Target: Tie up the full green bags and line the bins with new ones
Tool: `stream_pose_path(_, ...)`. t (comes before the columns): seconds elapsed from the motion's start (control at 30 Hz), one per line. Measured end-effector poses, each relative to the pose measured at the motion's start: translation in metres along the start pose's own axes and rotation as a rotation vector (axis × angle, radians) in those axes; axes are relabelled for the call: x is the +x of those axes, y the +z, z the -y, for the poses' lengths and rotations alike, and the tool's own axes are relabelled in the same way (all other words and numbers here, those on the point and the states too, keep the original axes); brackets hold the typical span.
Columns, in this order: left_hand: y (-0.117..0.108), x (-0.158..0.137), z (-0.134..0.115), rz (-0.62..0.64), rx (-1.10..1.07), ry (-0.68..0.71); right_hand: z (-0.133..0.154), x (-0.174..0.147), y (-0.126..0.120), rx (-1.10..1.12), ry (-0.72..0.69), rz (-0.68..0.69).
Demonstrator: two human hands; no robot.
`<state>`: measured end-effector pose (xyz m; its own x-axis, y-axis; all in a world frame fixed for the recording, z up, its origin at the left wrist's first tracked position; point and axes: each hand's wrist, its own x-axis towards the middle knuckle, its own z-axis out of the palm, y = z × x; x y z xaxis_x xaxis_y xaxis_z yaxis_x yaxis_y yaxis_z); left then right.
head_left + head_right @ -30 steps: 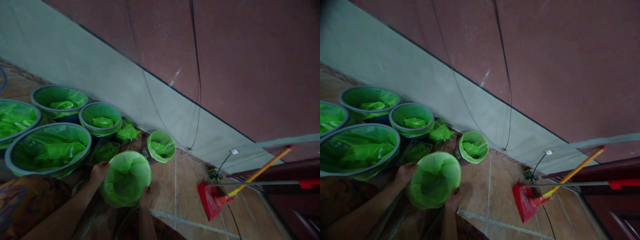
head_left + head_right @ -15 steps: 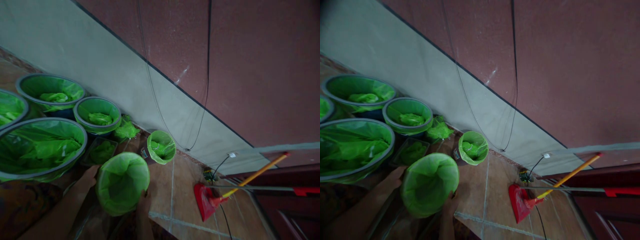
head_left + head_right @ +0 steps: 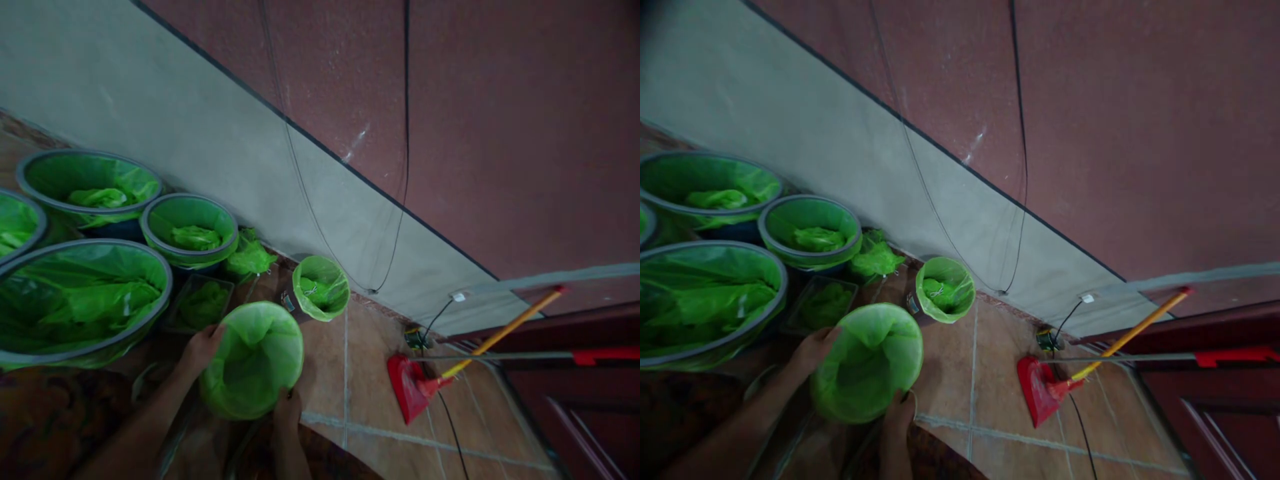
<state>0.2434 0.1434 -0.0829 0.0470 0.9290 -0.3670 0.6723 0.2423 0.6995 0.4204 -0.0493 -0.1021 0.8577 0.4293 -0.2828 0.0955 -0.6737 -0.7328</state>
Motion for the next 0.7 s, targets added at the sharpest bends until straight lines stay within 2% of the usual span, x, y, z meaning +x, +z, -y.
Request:
stream_pose_path(0.07,0.006,-0.002,-0.004,0.077,0.046,0.04,0.006,-0.008,-0.014,-0.132,-0.033,0.037)
stream_pose_path(0.2,0.015,-0.01,-0.009,0.125,0.14,0.051,0.048,-0.017,-0.033,-0.572,-0.267,-0.082)
stream_pose_path(0.27,0.018,-0.016,-0.012,0.128,0.179,0.038,0.076,-0.013,-0.026,-0.633,-0.434,0.05)
stream_pose_path(0.33,0.02,-0.022,-0.016,0.114,0.187,0.047,0.099,-0.002,-0.006,-0.666,-0.599,0.277)
stream_pose_path(0.4,0.022,-0.026,-0.019,0.088,0.174,0.079,0.113,0.014,0.019,-0.74,-0.673,0.435)
stream_pose_path(0.47,0.023,-0.027,-0.02,0.083,0.16,0.1,0.117,0.032,0.045,-0.833,-0.673,0.502)
stream_pose_path(0.57,0.025,-0.026,-0.018,0.1,0.135,0.062,0.109,0.06,0.079,-0.909,-0.625,0.515)
stream_pose_path(0.63,0.028,-0.025,-0.014,0.084,0.085,0.06,0.098,0.074,0.095,-0.873,-0.589,0.508)
stream_pose_path(0.7,0.032,-0.024,-0.008,0.061,0.023,0.091,0.085,0.085,0.106,-0.705,-0.496,0.475)
